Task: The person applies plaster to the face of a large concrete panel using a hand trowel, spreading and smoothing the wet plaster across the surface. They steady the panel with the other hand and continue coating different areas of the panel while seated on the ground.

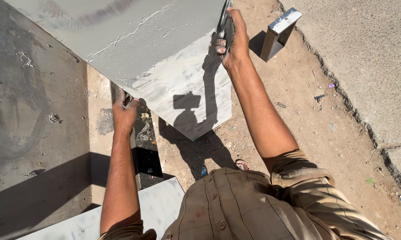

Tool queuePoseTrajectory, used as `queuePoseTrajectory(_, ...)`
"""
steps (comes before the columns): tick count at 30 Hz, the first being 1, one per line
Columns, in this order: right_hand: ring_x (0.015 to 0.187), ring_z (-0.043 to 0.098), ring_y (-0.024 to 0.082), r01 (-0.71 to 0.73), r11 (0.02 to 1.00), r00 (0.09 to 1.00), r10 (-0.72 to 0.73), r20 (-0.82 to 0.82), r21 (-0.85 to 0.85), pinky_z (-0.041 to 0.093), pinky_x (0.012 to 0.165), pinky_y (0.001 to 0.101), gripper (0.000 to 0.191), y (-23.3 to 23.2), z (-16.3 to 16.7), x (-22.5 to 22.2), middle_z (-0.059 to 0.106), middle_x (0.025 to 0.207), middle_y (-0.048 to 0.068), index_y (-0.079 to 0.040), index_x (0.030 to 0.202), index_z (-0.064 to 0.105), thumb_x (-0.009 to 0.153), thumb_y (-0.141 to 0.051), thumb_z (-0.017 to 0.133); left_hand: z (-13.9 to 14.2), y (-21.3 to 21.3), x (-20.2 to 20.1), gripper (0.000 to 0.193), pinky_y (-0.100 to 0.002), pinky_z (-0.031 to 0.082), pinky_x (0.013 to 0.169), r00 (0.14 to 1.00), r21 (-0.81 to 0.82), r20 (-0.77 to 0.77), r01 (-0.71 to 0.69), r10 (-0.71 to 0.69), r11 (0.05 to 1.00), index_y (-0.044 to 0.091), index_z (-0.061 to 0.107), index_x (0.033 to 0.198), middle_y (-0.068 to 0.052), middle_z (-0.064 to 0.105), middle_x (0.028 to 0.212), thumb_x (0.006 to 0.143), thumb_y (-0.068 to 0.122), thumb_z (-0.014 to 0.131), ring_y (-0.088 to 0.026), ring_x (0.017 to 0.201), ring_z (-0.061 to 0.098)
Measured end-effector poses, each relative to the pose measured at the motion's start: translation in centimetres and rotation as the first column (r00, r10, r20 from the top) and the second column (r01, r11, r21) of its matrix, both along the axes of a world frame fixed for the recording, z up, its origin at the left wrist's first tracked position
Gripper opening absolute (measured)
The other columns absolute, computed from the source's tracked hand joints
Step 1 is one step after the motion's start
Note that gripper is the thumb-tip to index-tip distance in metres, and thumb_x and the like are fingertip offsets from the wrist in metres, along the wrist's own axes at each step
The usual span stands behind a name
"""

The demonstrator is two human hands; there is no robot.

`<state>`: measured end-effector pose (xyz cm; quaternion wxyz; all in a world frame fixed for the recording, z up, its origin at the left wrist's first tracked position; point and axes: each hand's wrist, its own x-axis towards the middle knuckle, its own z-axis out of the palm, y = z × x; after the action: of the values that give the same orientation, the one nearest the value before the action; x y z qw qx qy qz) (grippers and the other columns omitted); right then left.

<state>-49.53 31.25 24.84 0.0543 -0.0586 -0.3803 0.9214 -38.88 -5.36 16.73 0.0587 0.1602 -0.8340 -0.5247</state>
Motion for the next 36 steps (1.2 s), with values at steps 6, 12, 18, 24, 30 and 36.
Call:
queuePoseTrajectory(6,0.055,0.054,0.008,0.007,0.979,0.983,0.031,-0.181,0.204,0.039,0.04,0.0238,0.055,-1.2,4.2,1.3,0.055,0.08,0.009,0.004,0.103,0.058,0.091,-0.047,0.075,-1.1,-2.0,-0.6,0.073,-0.038,0.033,0.12,0.996,-0.054,-0.048,0.07,-0.073,0.996,-0.002,0.039,0.152,-0.023,0.045,0.155,0.088,0.006,0.073,-0.031,0.143,0.046)
queuePoseTrajectory(12,0.048,0.053,0.007,-0.004,0.909,0.995,0.044,-0.087,0.416,0.04,0.034,0.0259,0.055,-11.9,5.1,7.4,0.053,0.068,0.003,0.003,0.103,0.061,0.086,-0.046,0.077,-2.1,-3.7,-0.7,0.077,-0.036,0.031,0.122,0.985,-0.066,-0.103,0.134,-0.141,0.989,-0.004,0.039,0.151,-0.022,0.045,0.156,0.084,0.005,0.075,-0.03,0.145,0.045)
queuePoseTrajectory(18,0.049,0.055,0.006,-0.017,0.904,0.983,0.094,-0.158,0.427,0.04,0.038,0.0232,0.056,-24.1,4.9,12.1,0.061,0.067,0.003,0.008,0.102,0.071,0.084,-0.046,0.075,-0.2,-4.2,0.6,0.086,-0.032,0.037,0.114,0.953,-0.038,-0.221,0.205,-0.208,0.978,-0.004,0.037,0.151,-0.021,0.048,0.153,0.076,0.004,0.078,-0.029,0.139,0.05)
queuePoseTrajectory(24,0.071,0.066,0.008,-0.039,0.951,0.981,0.095,-0.167,0.308,0.054,0.062,0.0218,0.053,-34.7,3.4,15.5,0.071,0.082,0.008,0.01,0.1,0.073,0.085,-0.04,0.078,-0.5,-5.5,2.6,0.068,-0.034,0.049,0.097,0.817,-0.155,-0.467,0.301,-0.339,0.941,-0.003,0.053,0.141,-0.021,0.065,0.127,0.079,0.011,0.079,-0.027,0.114,0.064)
queuePoseTrajectory(30,0.064,0.051,0.013,-0.232,0.872,0.963,0.143,0.229,0.432,0.04,0.051,0.0312,0.06,-38.5,-0.3,18.2,0.058,0.081,0.005,0.0,0.121,0.075,0.082,-0.046,0.072,-6.1,-7.4,6.5,0.07,-0.035,0.052,0.084,0.871,-0.162,-0.291,0.363,-0.396,0.918,0.004,0.048,0.151,-0.022,0.069,0.11,0.083,0.011,0.065,-0.025,0.099,0.068)
queuePoseTrajectory(36,0.076,0.062,0.025,-0.219,0.491,0.976,0.118,0.184,0.843,0.049,0.064,0.038,0.086,-32.9,-9.0,20.2,0.068,0.088,0.022,0.001,0.152,0.05,0.085,-0.048,0.073,-14.1,-10.3,19.4,0.077,-0.035,0.043,0.057,0.919,0.102,0.287,0.249,-0.269,0.963,0.008,0.039,0.16,-0.009,0.059,0.064,0.086,0.008,0.061,-0.015,0.062,0.047)
